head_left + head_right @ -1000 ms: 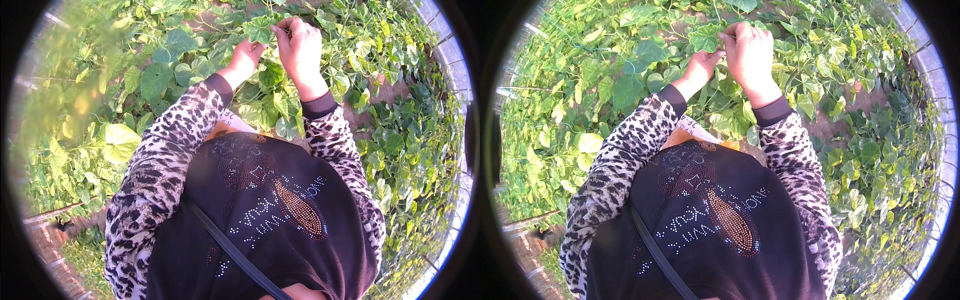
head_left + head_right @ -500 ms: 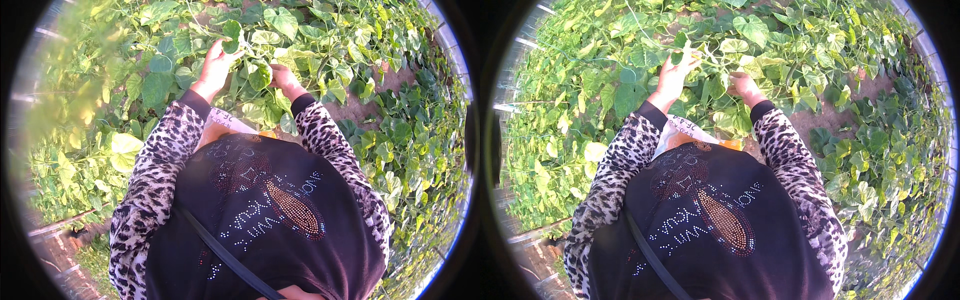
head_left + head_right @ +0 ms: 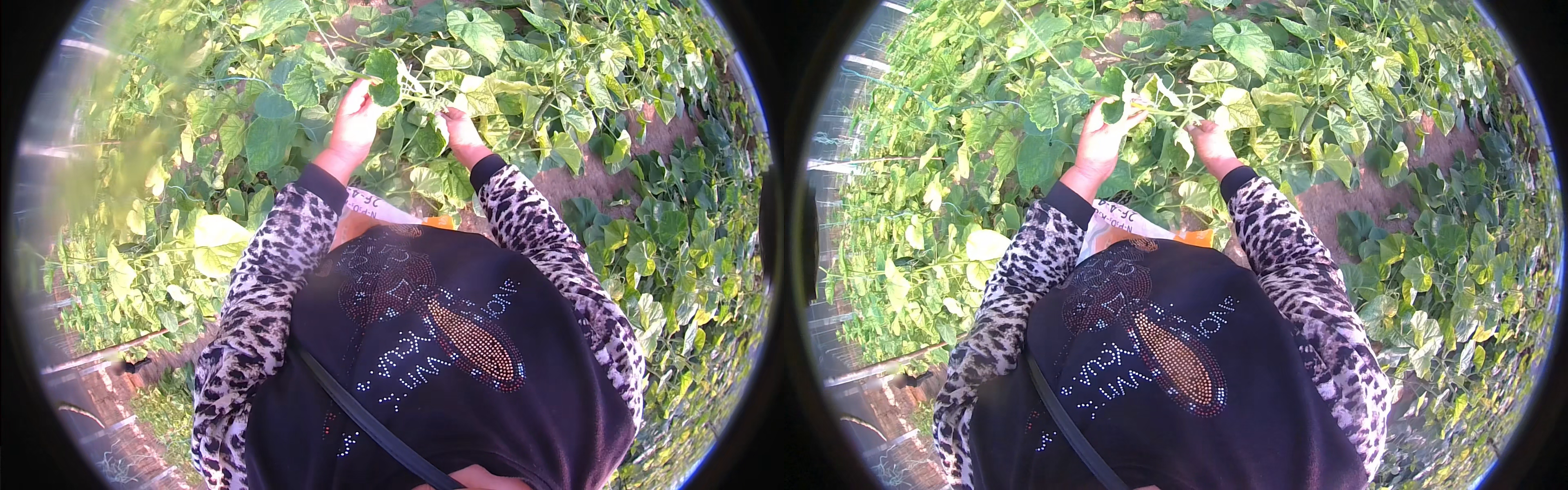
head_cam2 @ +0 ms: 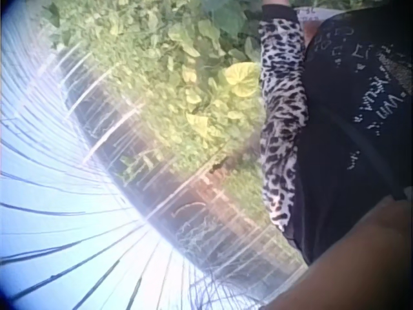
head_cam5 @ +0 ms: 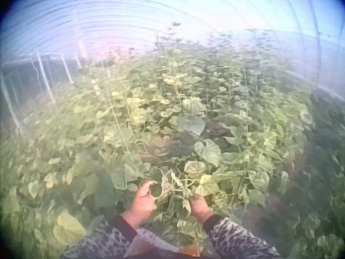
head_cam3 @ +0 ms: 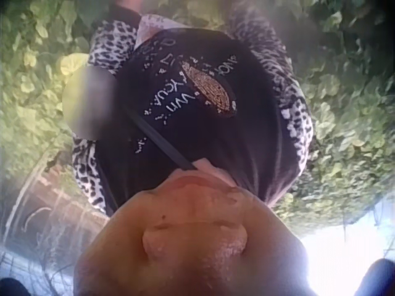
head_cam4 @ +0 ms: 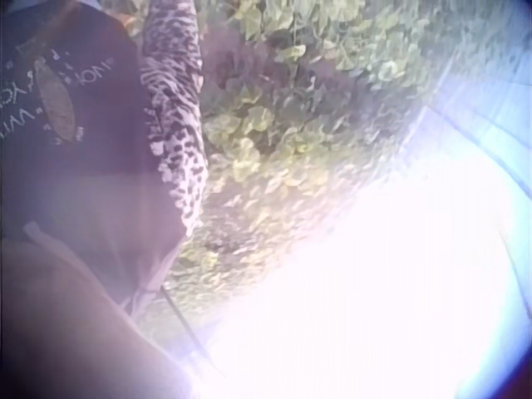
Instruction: The person walks through a greenhouse and repeatedly reaches into leafy vines to pick small green vegetables, placing them into a white bag held at the waist. The person continues moving along the rows and handling the plants and produce.
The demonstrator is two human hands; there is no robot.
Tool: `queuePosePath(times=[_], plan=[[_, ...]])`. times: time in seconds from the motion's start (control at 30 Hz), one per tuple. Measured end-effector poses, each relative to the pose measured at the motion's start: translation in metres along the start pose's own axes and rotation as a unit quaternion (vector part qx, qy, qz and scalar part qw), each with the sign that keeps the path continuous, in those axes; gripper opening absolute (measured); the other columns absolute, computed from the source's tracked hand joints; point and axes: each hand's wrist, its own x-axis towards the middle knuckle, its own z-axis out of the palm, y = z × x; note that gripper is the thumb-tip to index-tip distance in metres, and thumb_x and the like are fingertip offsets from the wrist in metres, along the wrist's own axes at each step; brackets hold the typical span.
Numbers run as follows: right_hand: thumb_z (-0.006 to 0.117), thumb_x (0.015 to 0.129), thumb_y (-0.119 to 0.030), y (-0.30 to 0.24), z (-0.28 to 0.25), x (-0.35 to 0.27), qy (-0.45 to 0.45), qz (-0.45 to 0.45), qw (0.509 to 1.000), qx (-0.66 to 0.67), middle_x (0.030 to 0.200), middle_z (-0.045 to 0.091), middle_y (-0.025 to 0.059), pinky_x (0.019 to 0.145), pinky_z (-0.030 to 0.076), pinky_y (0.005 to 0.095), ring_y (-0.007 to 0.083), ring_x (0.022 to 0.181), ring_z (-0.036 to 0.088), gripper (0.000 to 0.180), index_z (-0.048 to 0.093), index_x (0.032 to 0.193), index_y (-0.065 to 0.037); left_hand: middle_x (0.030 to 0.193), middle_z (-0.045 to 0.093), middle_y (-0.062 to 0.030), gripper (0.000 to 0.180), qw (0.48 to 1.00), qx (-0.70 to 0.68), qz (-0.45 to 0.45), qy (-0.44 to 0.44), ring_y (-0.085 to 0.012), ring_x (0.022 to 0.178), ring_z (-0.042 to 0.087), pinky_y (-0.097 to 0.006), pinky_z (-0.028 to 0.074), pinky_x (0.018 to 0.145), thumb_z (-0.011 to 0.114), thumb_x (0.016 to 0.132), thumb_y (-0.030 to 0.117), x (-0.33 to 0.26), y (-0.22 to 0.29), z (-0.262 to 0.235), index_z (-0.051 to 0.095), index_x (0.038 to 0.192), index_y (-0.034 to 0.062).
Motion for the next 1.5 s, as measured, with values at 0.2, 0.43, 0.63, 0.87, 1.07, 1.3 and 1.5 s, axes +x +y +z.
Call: queuePosePath(times=[0.2,0.43,0.63,0.87,1.07,1.3,1.5], plan=[[0.060,0.097,-0.031,-0.099,-0.005,-0.010,0.108,-0.230,0.871,-0.420,0.109,0.070,0.0186,0.092,0.051,0.0430,0.0355,0.106,0.065,0.029,0.071,0.114,-0.009,0.119,0.059,-0.0073,0.032,0.996,0.084,0.040,0.008,-0.0194,0.116,0.058,-0.037,0.046,0.106,0.051,0.092,-0.015,0.000,-0.026,-0.042,0.055,0.120,0.0000],[0.061,0.094,-0.023,-0.161,0.025,-0.004,-0.132,-0.393,0.738,-0.532,0.104,0.069,0.0127,0.087,0.053,0.0429,0.0344,0.101,0.065,0.020,0.070,0.107,-0.010,0.104,0.064,-0.0020,0.018,0.996,0.056,0.066,-0.010,-0.0102,0.098,0.059,-0.024,0.046,0.092,0.054,0.098,-0.008,-0.001,-0.004,-0.012,0.061,0.111,0.0023],[0.058,0.093,-0.021,-0.170,0.023,-0.008,-0.117,-0.376,0.741,-0.545,0.084,0.067,0.0178,0.074,0.053,0.0483,0.0403,0.082,0.066,0.016,0.066,0.094,-0.008,0.099,0.064,-0.0005,0.008,0.990,0.085,0.103,-0.036,-0.0082,0.093,0.057,-0.024,0.047,0.088,0.060,0.100,0.002,0.022,-0.001,-0.008,0.063,0.107,0.0034],[0.055,0.099,-0.029,-0.159,-0.008,0.037,0.125,-0.293,0.803,-0.503,0.088,0.069,0.0227,0.075,0.052,0.0518,0.0444,0.084,0.065,0.026,0.067,0.097,-0.006,0.103,0.062,-0.0010,0.030,0.996,0.025,0.009,-0.080,-0.0070,0.098,0.056,-0.023,0.045,0.094,0.060,0.101,0.007,0.073,-0.013,0.031,0.055,0.130,0.0006],[0.056,0.102,-0.034,-0.147,-0.100,0.099,0.243,-0.192,0.878,-0.366,0.128,0.061,0.0301,0.102,0.046,0.0419,0.0371,0.118,0.061,0.057,0.049,0.138,0.009,0.113,0.063,-0.0069,0.043,0.964,0.242,-0.021,-0.109,-0.0114,0.101,0.059,-0.027,0.048,0.096,0.059,0.098,0.001,0.025,-0.025,0.009,0.054,0.140,0.0070],[0.056,0.102,-0.020,0.005,-0.138,0.022,0.148,0.079,0.950,-0.264,0.111,0.065,0.0087,0.050,0.040,0.0246,0.0110,0.070,0.058,0.038,0.054,0.135,-0.001,0.118,0.060,-0.0123,0.035,0.916,0.381,-0.098,0.083,-0.0254,0.110,0.064,-0.035,0.052,0.097,0.065,0.093,0.007,-0.093,0.003,-0.142,0.064,0.128,0.0095],[0.059,0.099,-0.021,0.085,-0.024,-0.062,-0.013,0.202,0.942,-0.268,0.090,0.066,0.0075,0.051,0.046,0.0262,0.0133,0.062,0.059,0.033,0.058,0.126,-0.001,0.105,0.065,-0.0084,0.022,0.824,0.375,0.006,0.425,-0.0167,0.097,0.063,-0.030,0.051,0.088,0.063,0.093,0.003,-0.227,0.088,-0.314,0.067,0.115,0.0048]])
